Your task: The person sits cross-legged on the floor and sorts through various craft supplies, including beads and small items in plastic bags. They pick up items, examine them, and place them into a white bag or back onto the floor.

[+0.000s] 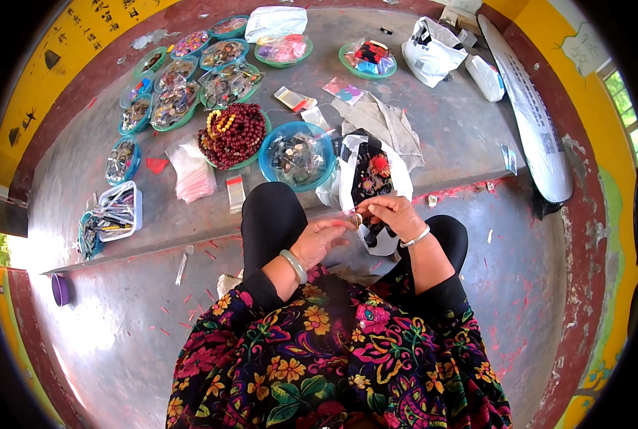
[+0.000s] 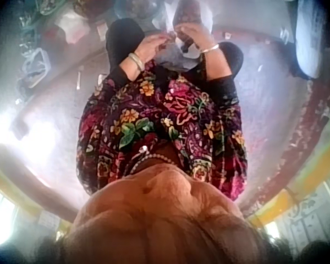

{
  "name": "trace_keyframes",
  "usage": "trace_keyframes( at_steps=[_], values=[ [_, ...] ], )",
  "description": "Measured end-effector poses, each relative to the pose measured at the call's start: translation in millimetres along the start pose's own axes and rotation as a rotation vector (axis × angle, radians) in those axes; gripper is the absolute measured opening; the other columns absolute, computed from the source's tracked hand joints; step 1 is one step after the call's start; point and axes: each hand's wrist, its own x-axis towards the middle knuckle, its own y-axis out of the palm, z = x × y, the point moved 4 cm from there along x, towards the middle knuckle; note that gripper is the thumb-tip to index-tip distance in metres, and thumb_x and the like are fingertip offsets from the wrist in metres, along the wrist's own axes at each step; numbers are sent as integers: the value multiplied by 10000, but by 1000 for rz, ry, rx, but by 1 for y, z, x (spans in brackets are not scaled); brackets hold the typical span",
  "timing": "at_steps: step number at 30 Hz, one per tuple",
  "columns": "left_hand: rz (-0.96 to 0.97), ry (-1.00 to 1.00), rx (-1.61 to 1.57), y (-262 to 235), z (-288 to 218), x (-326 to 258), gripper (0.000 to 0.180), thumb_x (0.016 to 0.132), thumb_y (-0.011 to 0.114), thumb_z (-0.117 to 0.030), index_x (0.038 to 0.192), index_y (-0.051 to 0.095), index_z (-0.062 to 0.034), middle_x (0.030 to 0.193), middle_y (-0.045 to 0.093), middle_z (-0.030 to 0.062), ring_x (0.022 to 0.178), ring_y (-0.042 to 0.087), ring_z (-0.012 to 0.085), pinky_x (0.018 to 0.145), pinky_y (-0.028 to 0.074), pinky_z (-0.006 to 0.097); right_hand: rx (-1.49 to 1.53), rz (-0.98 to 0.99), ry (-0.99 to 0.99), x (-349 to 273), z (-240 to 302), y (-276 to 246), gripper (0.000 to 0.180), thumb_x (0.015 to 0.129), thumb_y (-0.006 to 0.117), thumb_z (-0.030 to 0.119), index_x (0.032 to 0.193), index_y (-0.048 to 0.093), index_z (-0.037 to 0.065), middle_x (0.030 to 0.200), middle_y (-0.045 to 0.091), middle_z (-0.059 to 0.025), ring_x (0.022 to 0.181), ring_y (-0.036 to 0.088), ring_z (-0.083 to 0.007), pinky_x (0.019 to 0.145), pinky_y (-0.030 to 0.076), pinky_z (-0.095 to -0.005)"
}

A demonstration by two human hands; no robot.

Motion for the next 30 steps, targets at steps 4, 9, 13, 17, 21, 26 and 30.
trace_keyframes(
  at_steps=[4,9,13,17,21,26,30],
  values=[
    [54,108,124,7,-8,-4,207,869,522,-100,1010,622,13,1133,538,50,942,550,143,797,462,287,214,26,36,-2,2,1,211,856,572,123,1029,622,13,893,640,-17,781,570,-74,680,453,-206],
    [86,119,215,5,-4,-2,204,872,499,-54,1022,620,12,1150,523,54,956,552,143,807,472,289,147,62,-29,2,-8,9,266,784,651,68,1041,605,15,900,610,-6,794,554,-61,678,451,-207],
    [76,152,319,2,1,1,201,870,487,-27,1016,617,21,1164,515,80,965,562,151,812,485,289,-63,4,-90,3,-9,17,314,707,700,52,1011,623,27,891,602,-28,785,563,-75,670,460,-225],
    [54,141,310,2,1,1,197,868,493,-37,1012,613,23,1173,527,108,963,573,168,813,488,294,-229,-58,-141,5,-14,14,217,727,682,71,932,649,10,782,615,-25,686,567,-84,611,457,-226],
    [-47,26,21,-3,-1,1,201,867,501,-77,1008,605,22,1101,584,124,952,590,205,824,479,310,-158,-143,92,6,-19,6,183,761,655,127,885,656,-8,631,589,-11,560,541,-71,521,434,-211],
    [-205,-26,-103,-15,1,3,215,858,511,-100,1010,589,31,1017,613,131,949,595,230,839,472,319,0,-269,291,11,-37,-16,199,772,640,168,854,657,-12,573,564,-29,450,510,-76,415,406,-202],
    [-235,-47,-35,-18,5,6,219,853,508,-87,1013,583,42,997,614,135,940,597,230,841,473,319,-64,-351,407,27,-39,-30,192,795,626,189,861,638,10,654,602,-40,498,544,-95,435,445,-214]
  ],
)
